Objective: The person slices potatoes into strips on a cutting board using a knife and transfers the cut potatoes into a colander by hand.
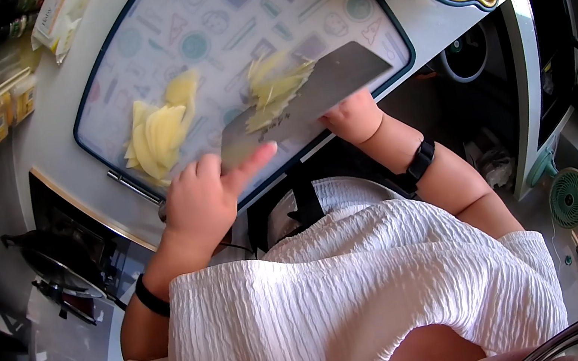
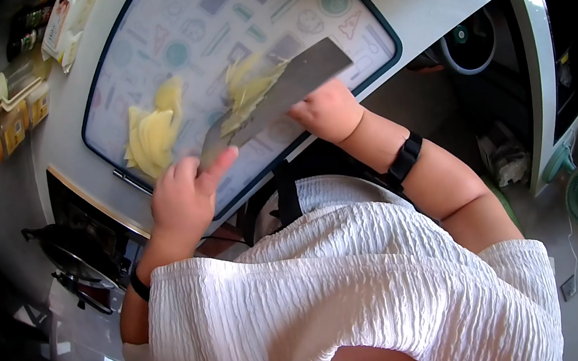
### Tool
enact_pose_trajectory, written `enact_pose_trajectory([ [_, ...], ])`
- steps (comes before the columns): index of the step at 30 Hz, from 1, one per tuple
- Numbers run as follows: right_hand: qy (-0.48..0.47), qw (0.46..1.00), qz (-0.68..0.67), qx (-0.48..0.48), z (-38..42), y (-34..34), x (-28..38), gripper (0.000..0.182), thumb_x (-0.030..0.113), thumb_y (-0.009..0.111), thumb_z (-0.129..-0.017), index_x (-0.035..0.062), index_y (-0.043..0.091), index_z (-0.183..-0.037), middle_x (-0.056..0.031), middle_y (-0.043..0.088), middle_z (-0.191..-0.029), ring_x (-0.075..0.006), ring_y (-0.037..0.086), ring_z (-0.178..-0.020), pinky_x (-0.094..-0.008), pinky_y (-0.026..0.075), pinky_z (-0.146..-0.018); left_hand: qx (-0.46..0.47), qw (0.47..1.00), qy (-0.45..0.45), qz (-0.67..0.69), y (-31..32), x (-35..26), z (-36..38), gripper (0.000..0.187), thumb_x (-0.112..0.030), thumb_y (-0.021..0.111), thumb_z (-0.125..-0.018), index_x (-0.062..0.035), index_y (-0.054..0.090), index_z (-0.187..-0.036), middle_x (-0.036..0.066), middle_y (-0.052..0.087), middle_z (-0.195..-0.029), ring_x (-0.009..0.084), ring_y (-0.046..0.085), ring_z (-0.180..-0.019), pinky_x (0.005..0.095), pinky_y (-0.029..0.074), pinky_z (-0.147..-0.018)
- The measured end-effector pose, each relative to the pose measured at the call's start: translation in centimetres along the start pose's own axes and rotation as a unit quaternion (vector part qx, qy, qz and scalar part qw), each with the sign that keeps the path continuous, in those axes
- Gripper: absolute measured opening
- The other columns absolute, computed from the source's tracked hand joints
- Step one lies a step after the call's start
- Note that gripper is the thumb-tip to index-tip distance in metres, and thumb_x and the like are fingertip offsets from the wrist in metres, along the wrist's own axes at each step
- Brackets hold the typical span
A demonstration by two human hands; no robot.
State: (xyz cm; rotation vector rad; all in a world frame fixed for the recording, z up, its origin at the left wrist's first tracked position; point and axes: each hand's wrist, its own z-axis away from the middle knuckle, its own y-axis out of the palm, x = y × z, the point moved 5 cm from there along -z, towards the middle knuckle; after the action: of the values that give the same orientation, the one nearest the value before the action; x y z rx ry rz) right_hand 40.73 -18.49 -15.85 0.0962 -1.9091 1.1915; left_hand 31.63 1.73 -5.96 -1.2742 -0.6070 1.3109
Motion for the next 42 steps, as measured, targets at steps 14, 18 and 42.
enact_pose_trajectory([
  [14,0.034,0.998,-0.042,-0.025,-0.9,-0.6,0.2,0.026,0.013,0.062,-0.083,0.0044,0.064,-0.108,-0.0162,0.061,-0.109,-0.0378,0.057,-0.098,-0.0432,0.048,-0.085,0.040,0.999,-0.023,0.028,-1.1,-0.7,2.6,0.069,-0.005,0.056,-0.084,-0.0389,0.044,-0.143,0.004,0.038,-0.074,0.0238,0.047,-0.063,0.0348,0.045,-0.056],
  [18,0.045,0.998,-0.030,-0.026,-0.8,-0.5,0.3,0.024,0.013,0.065,-0.078,0.0063,0.067,-0.101,-0.0120,0.064,-0.104,-0.0353,0.059,-0.097,-0.0427,0.048,-0.085,0.046,0.999,-0.023,0.002,-1.0,-0.7,1.7,0.073,-0.004,0.056,-0.083,-0.0417,0.042,-0.144,0.004,0.038,-0.074,0.0240,0.047,-0.060,0.0352,0.045,-0.053],
  [42,0.076,0.992,0.100,0.008,4.1,-11.3,1.2,0.009,0.016,0.070,-0.081,0.0069,0.070,-0.083,-0.0103,0.066,-0.085,-0.0301,0.063,-0.079,-0.0382,0.053,-0.069,-0.065,0.996,-0.055,0.006,1.6,-0.5,0.5,0.075,0.001,0.042,-0.087,-0.0467,0.036,-0.144,0.015,0.052,-0.071,0.0340,0.058,-0.060,0.0440,0.050,-0.058],
])
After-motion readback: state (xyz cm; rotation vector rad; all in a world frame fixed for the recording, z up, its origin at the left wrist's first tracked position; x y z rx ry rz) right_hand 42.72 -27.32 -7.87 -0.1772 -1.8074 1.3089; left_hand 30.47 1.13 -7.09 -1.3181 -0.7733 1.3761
